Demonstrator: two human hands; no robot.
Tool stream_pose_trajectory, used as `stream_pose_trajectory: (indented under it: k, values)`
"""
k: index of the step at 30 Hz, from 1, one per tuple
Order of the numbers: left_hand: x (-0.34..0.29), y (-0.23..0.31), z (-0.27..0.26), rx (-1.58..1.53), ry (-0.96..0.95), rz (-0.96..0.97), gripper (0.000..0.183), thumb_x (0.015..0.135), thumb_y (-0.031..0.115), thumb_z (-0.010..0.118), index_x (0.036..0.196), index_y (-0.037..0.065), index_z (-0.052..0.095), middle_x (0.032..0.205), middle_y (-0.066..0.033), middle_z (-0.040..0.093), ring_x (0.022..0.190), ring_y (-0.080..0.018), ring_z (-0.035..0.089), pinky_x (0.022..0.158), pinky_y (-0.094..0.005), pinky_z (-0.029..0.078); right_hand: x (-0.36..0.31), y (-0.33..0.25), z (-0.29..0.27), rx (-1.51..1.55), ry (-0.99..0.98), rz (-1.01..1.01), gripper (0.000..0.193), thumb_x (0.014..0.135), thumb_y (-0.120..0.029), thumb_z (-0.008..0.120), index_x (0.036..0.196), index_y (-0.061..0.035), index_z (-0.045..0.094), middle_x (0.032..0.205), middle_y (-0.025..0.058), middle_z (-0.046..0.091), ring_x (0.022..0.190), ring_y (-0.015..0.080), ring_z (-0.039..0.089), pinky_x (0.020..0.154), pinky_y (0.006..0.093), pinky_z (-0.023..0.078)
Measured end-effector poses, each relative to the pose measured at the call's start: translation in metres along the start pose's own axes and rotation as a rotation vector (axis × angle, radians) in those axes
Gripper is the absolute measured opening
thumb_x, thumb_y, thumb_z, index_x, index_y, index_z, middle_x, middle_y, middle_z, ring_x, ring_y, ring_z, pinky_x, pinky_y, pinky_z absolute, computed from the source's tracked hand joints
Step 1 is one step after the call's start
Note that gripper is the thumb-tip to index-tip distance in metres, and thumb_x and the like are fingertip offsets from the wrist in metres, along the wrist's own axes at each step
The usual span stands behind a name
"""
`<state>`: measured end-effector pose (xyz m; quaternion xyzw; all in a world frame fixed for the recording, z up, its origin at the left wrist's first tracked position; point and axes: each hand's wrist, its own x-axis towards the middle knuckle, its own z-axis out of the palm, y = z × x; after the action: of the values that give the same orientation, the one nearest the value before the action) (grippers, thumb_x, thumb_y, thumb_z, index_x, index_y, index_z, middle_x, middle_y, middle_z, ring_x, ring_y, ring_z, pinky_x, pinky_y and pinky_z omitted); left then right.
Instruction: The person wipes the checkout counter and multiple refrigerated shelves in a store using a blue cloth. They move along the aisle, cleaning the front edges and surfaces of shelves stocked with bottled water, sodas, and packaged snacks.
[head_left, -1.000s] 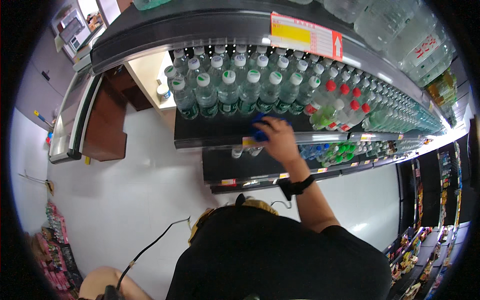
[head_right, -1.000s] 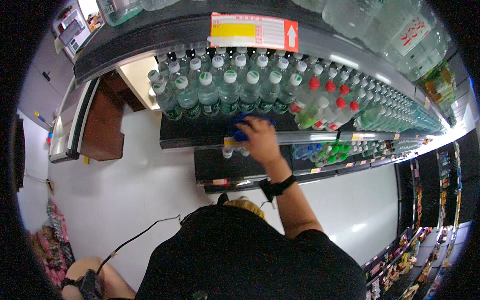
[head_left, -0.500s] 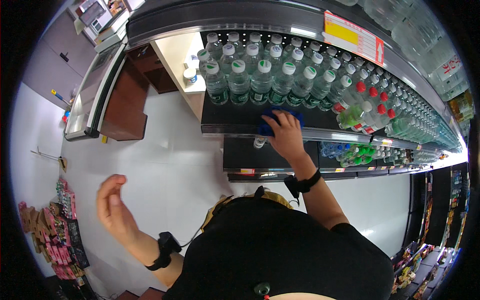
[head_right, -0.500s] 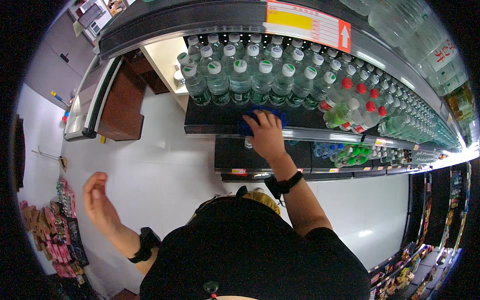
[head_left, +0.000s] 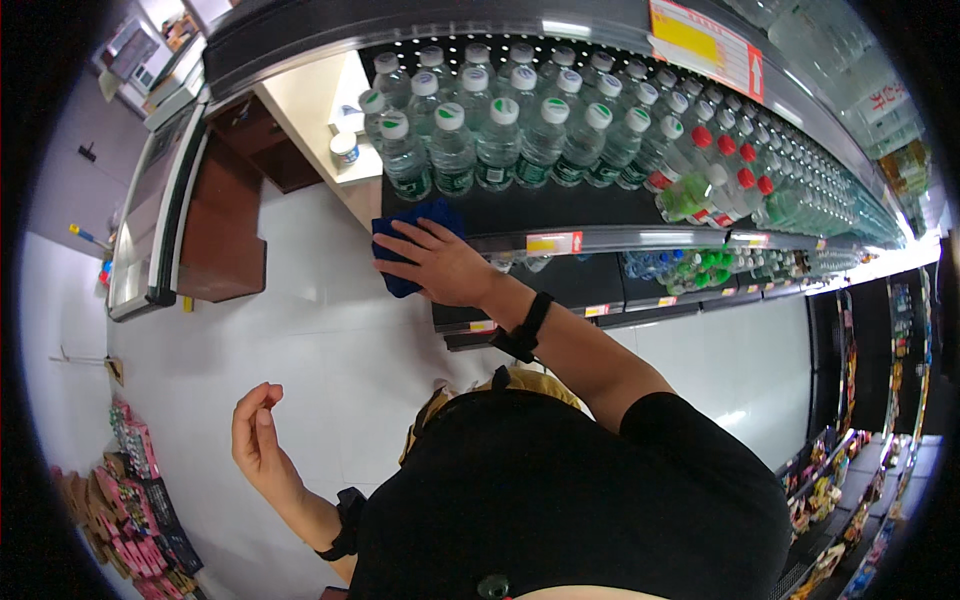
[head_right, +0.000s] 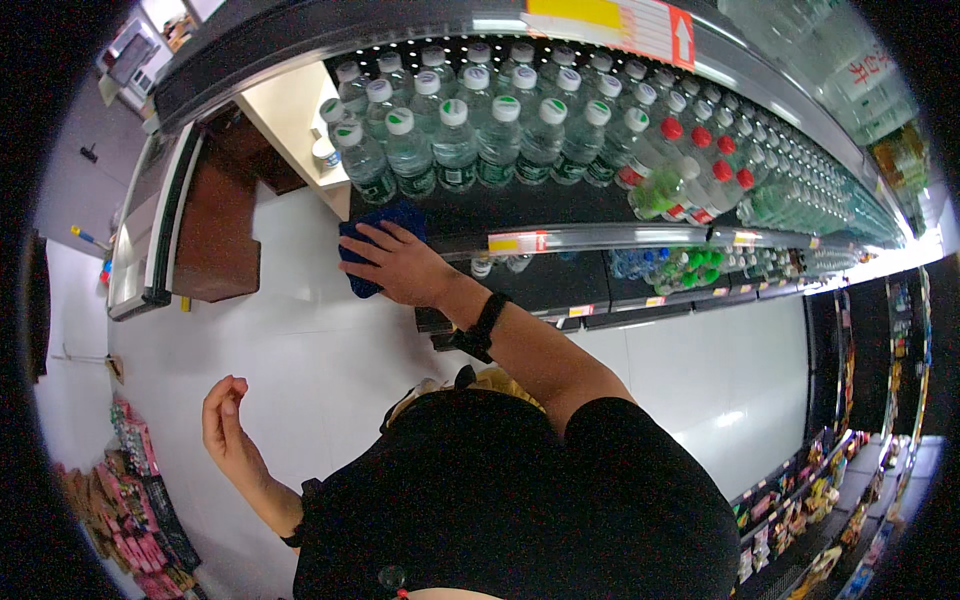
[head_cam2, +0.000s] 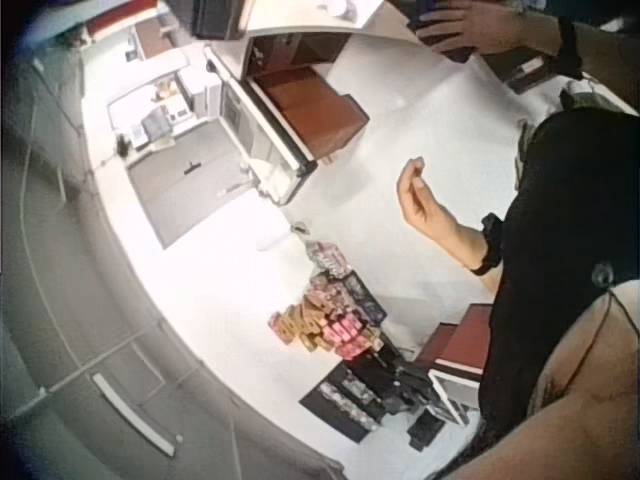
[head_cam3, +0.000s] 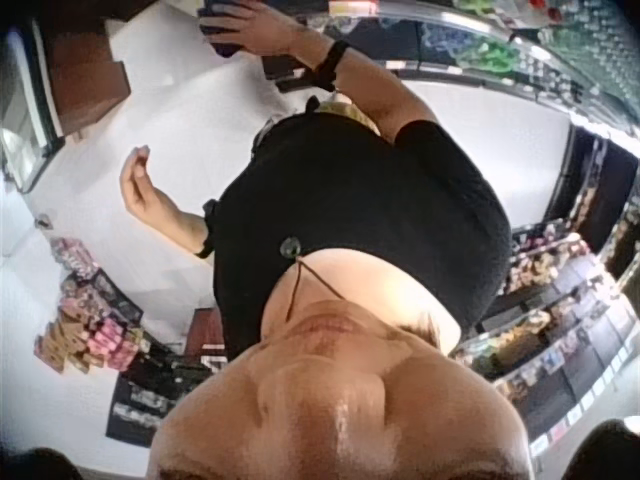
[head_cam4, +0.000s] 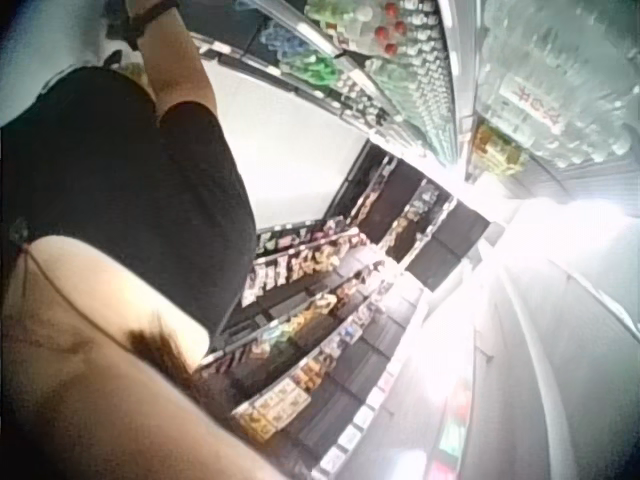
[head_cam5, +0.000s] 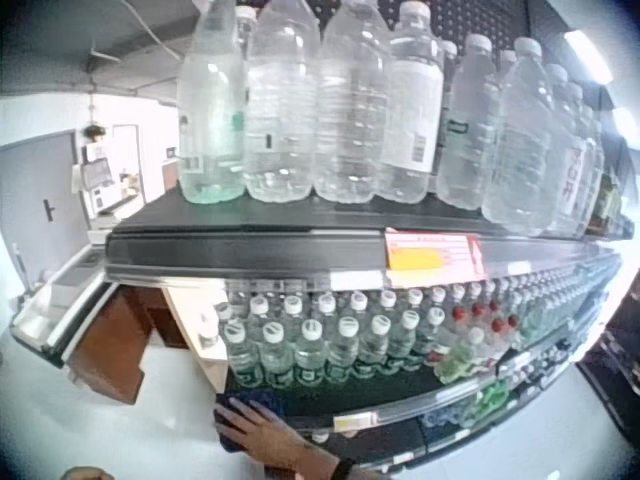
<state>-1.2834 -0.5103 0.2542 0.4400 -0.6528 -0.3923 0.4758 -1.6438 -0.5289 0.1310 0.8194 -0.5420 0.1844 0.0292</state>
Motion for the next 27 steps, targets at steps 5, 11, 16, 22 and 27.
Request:
stream_pose_trajectory:
  k: [5,11,16,22,27]
  values:
    - [0.019,0.000,0.021,-0.013,-0.119,-0.002,0.023,0.108,0.008,0.057,0.120,-0.004,0.071,0.110,-0.0114,0.073,0.105,-0.0198,0.068,0.102,-0.0355,0.052,-0.055,0.009,-0.012,-0.114,0.038,0.080,0.058,0.093,-0.022,0.067,0.150,-0.0230,0.057,0.170,0.0041,0.036,0.157,0.0277,0.032,0.129,0.0523,0.025]
    - [0.037,0.002,0.059,-0.042,-0.270,0.034,0.024,0.107,0.004,0.054,0.122,-0.004,0.070,0.111,-0.0118,0.073,0.107,-0.0193,0.068,0.101,-0.0343,0.052,-0.130,0.027,-0.035,-0.229,0.109,0.267,0.049,0.096,-0.019,0.062,0.145,-0.0213,0.062,0.168,0.0029,0.040,0.155,0.0265,0.037,0.127,0.0538,0.027]
    - [0.040,0.014,0.090,-0.058,-0.372,0.044,0.025,0.107,0.002,0.053,0.124,-0.005,0.069,0.112,-0.0123,0.073,0.108,-0.0194,0.068,0.102,-0.0334,0.051,-0.200,0.044,-0.059,-0.277,0.160,0.521,0.063,0.086,-0.009,0.066,0.146,-0.0254,0.062,0.167,0.0039,0.042,0.155,0.0277,0.038,0.127,0.0546,0.027]
    - [0.035,0.022,0.118,0.003,-0.432,0.017,0.025,0.107,0.003,0.052,0.125,-0.005,0.069,0.112,-0.0119,0.073,0.108,-0.0190,0.068,0.102,-0.0328,0.051,-0.266,0.061,-0.085,-0.289,0.261,0.754,0.077,0.078,-0.001,0.070,0.149,-0.0282,0.060,0.167,0.0107,0.040,0.154,0.0338,0.039,0.125,0.0549,0.032]
    - [0.024,0.028,0.143,-0.008,-0.445,0.025,0.024,0.108,0.005,0.054,0.125,-0.004,0.069,0.111,-0.0112,0.073,0.107,-0.0185,0.068,0.103,-0.0332,0.051,-0.285,0.072,-0.087,-0.248,0.340,0.730,0.074,0.076,0.000,0.066,0.146,-0.0254,0.063,0.167,0.0145,0.040,0.152,0.0386,0.040,0.124,0.0555,0.033]
